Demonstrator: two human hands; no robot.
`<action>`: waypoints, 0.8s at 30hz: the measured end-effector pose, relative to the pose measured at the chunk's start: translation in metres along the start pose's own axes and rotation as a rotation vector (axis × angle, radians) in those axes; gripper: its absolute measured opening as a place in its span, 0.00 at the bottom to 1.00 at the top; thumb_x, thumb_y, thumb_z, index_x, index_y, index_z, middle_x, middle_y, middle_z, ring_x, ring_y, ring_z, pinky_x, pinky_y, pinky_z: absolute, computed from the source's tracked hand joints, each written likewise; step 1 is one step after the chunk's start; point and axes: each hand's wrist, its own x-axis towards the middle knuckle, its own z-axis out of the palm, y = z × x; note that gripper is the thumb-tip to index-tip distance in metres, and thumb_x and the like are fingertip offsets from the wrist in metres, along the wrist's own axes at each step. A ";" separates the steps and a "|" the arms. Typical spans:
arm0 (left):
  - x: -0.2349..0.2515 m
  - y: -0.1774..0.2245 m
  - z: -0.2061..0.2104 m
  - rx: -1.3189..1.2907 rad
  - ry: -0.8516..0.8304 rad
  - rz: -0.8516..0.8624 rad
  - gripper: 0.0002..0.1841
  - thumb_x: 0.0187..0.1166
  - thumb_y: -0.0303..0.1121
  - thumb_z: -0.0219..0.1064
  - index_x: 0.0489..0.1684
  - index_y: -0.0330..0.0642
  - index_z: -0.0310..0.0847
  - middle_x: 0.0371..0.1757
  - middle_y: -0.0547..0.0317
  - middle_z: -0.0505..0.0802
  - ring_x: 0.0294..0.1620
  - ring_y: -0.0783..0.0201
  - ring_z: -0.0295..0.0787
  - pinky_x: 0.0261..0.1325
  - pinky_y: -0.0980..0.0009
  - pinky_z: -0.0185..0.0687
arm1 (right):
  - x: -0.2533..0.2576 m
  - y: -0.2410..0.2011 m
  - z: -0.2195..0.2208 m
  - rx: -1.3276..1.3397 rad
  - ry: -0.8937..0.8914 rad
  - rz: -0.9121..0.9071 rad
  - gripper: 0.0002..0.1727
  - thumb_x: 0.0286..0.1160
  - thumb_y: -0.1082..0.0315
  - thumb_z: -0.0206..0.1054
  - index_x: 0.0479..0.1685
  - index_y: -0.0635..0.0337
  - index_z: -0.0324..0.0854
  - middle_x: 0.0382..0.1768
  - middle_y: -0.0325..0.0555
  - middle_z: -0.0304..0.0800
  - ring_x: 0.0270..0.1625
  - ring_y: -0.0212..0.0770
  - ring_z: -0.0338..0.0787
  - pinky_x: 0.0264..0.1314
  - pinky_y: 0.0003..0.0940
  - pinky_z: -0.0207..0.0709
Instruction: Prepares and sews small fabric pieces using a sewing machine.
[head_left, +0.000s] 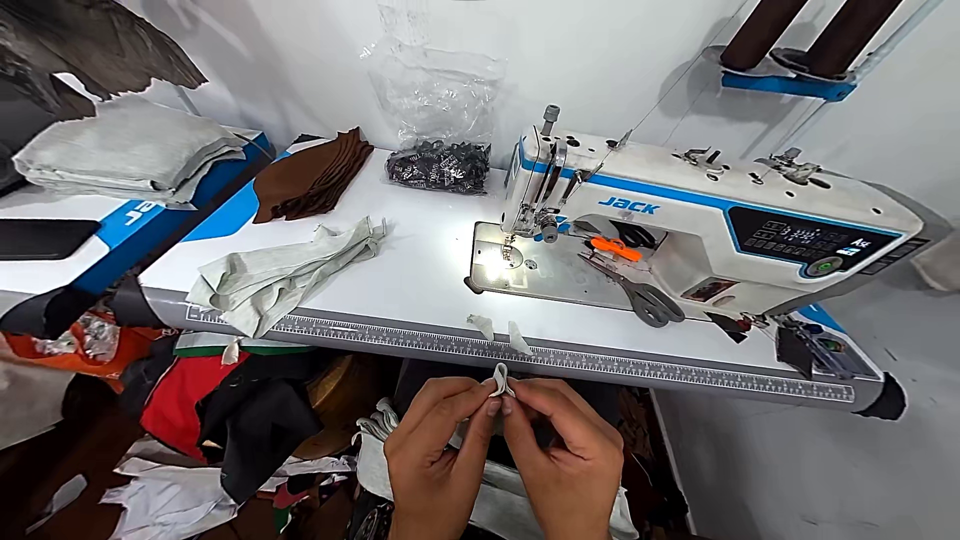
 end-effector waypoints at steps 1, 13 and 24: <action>0.000 0.000 0.000 0.001 0.001 0.003 0.05 0.78 0.30 0.74 0.43 0.40 0.94 0.44 0.60 0.94 0.47 0.71 0.91 0.49 0.80 0.89 | 0.000 -0.001 0.000 0.002 -0.003 0.001 0.07 0.65 0.76 0.76 0.40 0.68 0.93 0.38 0.45 0.95 0.36 0.29 0.93 0.37 0.21 0.91; 0.001 0.003 -0.005 0.263 -0.068 0.045 0.12 0.73 0.41 0.79 0.42 0.43 0.92 0.46 0.60 0.92 0.52 0.73 0.88 0.54 0.81 0.85 | 0.008 -0.028 -0.019 0.052 -0.301 0.140 0.16 0.82 0.78 0.57 0.58 0.75 0.88 0.54 0.55 0.94 0.51 0.37 0.96 0.52 0.30 0.93; 0.021 0.014 -0.024 -0.216 -0.133 -0.257 0.07 0.78 0.34 0.74 0.41 0.42 0.96 0.41 0.59 0.96 0.42 0.68 0.93 0.45 0.76 0.91 | 0.070 -0.022 -0.060 -0.139 -0.623 0.102 0.20 0.75 0.46 0.73 0.60 0.43 0.89 0.46 0.30 0.92 0.46 0.29 0.91 0.39 0.25 0.88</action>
